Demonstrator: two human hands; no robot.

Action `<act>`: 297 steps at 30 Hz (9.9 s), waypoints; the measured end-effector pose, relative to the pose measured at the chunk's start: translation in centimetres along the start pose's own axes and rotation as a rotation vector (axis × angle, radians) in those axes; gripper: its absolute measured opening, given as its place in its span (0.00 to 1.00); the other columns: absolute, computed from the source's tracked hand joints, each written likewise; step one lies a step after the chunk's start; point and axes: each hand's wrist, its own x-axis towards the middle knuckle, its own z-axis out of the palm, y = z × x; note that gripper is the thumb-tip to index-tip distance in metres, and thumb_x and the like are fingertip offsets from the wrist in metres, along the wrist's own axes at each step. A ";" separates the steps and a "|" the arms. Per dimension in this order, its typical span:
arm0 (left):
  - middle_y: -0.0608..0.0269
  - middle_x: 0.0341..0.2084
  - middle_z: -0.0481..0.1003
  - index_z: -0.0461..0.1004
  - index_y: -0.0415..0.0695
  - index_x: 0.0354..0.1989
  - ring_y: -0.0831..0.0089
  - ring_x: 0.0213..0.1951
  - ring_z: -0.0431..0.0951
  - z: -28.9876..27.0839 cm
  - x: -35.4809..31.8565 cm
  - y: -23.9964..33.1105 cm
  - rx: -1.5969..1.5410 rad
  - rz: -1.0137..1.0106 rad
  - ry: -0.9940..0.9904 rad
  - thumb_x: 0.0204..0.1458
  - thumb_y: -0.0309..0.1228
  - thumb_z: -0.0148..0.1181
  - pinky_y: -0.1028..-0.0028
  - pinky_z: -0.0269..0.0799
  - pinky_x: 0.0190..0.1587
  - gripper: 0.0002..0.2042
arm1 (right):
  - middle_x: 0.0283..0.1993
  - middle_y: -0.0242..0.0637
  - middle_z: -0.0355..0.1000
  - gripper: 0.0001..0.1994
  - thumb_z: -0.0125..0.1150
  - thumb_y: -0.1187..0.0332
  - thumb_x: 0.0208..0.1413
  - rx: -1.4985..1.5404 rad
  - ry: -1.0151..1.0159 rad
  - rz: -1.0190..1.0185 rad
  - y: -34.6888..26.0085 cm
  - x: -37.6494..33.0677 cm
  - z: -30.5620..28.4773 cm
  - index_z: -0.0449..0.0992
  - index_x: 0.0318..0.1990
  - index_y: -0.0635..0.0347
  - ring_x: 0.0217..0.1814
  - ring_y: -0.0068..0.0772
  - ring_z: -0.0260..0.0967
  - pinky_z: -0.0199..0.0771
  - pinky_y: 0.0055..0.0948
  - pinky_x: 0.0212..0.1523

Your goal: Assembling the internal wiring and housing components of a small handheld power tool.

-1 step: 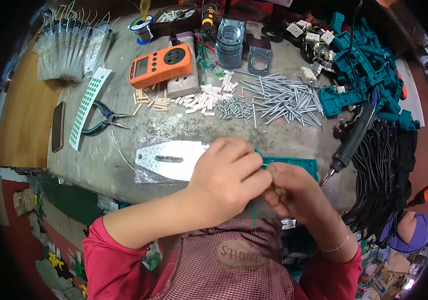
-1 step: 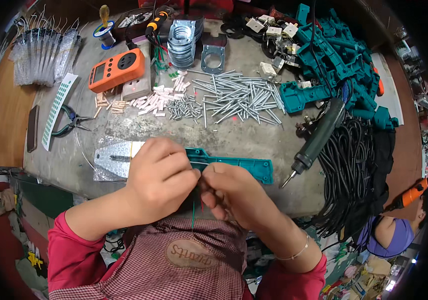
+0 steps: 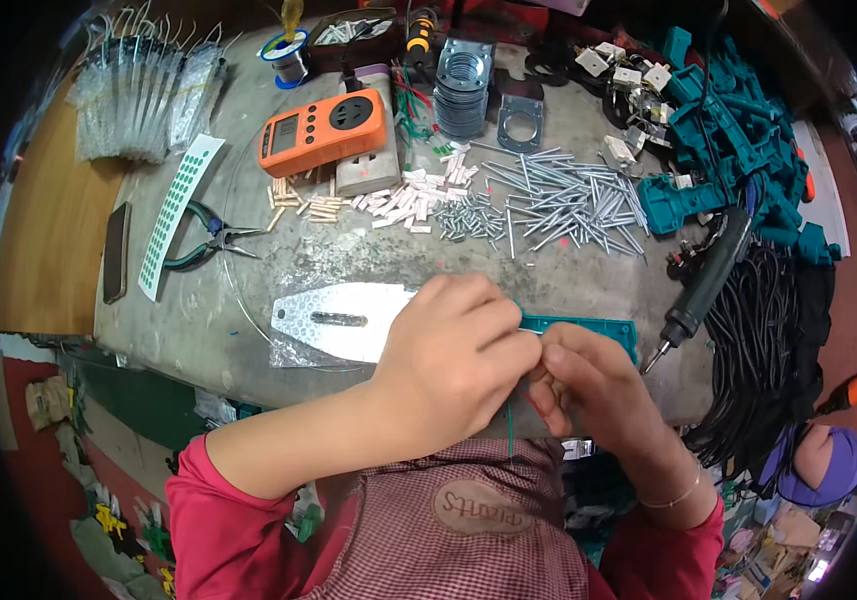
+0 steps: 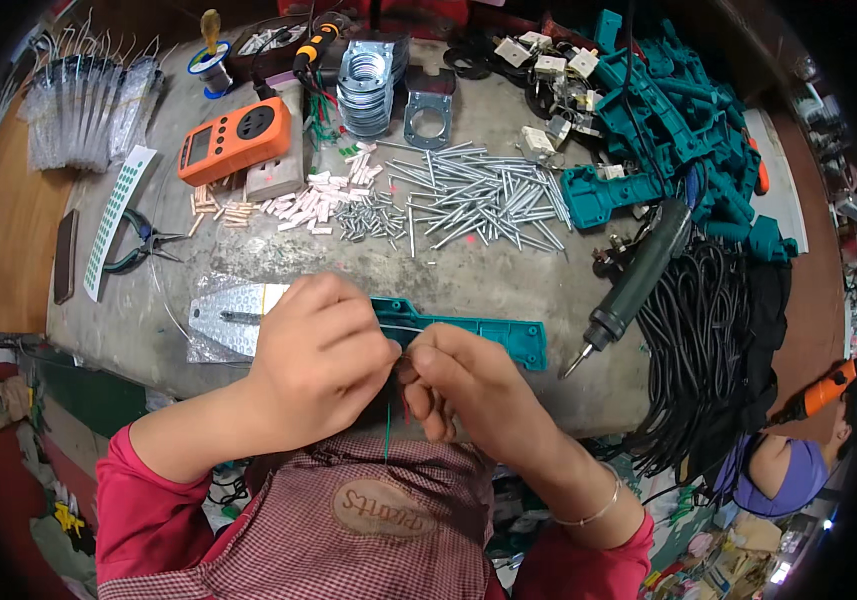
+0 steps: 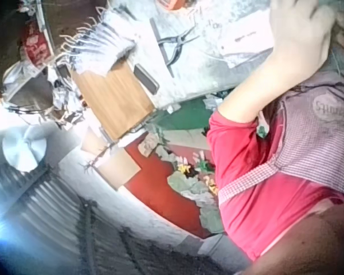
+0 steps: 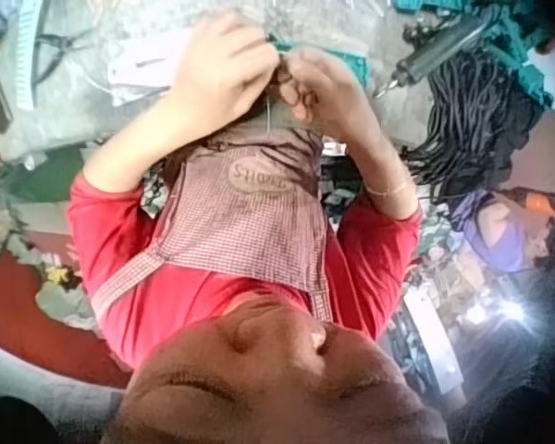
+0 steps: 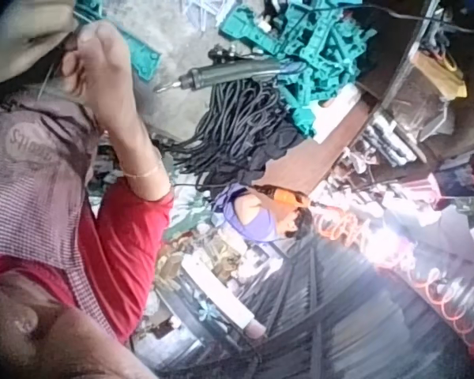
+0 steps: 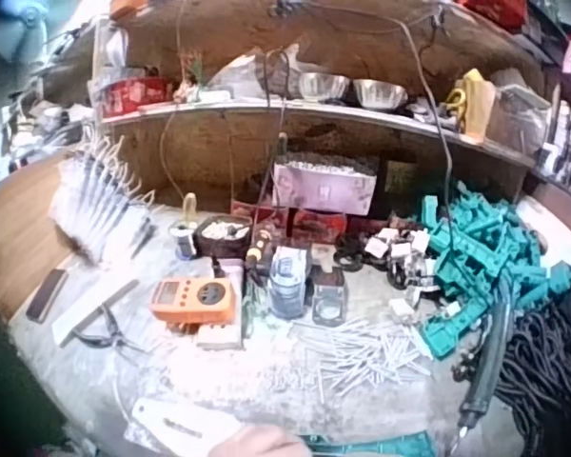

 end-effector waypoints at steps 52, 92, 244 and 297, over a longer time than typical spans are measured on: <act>0.62 0.24 0.78 0.82 0.40 0.32 0.67 0.28 0.77 -0.6 -0.8 -1.2 -0.505 -0.418 -0.204 0.45 0.26 0.70 0.69 0.70 0.34 0.06 | 0.31 0.37 0.67 0.08 0.69 0.70 0.42 -1.694 0.410 -0.884 -1.1 3.6 -0.9 0.77 0.31 0.56 0.35 0.42 0.71 0.71 0.38 0.31; 0.63 0.22 0.73 0.76 0.42 0.26 0.60 0.31 0.74 0.1 0.4 -1.0 -0.280 -0.245 -0.124 0.37 0.19 0.67 0.67 0.70 0.33 0.08 | 0.26 0.33 0.71 0.07 0.63 0.75 0.55 -0.685 0.156 -0.524 -0.6 1.4 -1.5 0.72 0.40 0.61 0.22 0.24 0.68 0.66 0.25 0.21; 0.57 0.34 0.81 0.77 0.35 0.35 0.76 0.38 0.80 -4.0 2.4 -0.3 -0.999 -0.905 -0.264 0.49 0.19 0.68 0.77 0.76 0.42 0.07 | 0.17 0.20 0.61 0.02 0.64 0.77 0.53 -0.654 0.543 -0.908 2.7 -1.3 1.9 0.77 0.31 0.65 0.19 0.09 0.50 0.45 0.19 0.20; 0.52 0.41 0.78 0.73 0.39 0.50 0.52 0.44 0.77 -2.1 0.0 -0.9 -0.149 -0.373 -0.312 0.46 0.30 0.70 0.62 0.72 0.49 0.22 | 0.24 0.24 0.65 0.02 0.55 0.77 0.63 -0.317 0.560 -0.745 2.1 2.4 1.4 0.69 0.37 0.62 0.22 0.09 0.57 0.54 0.13 0.22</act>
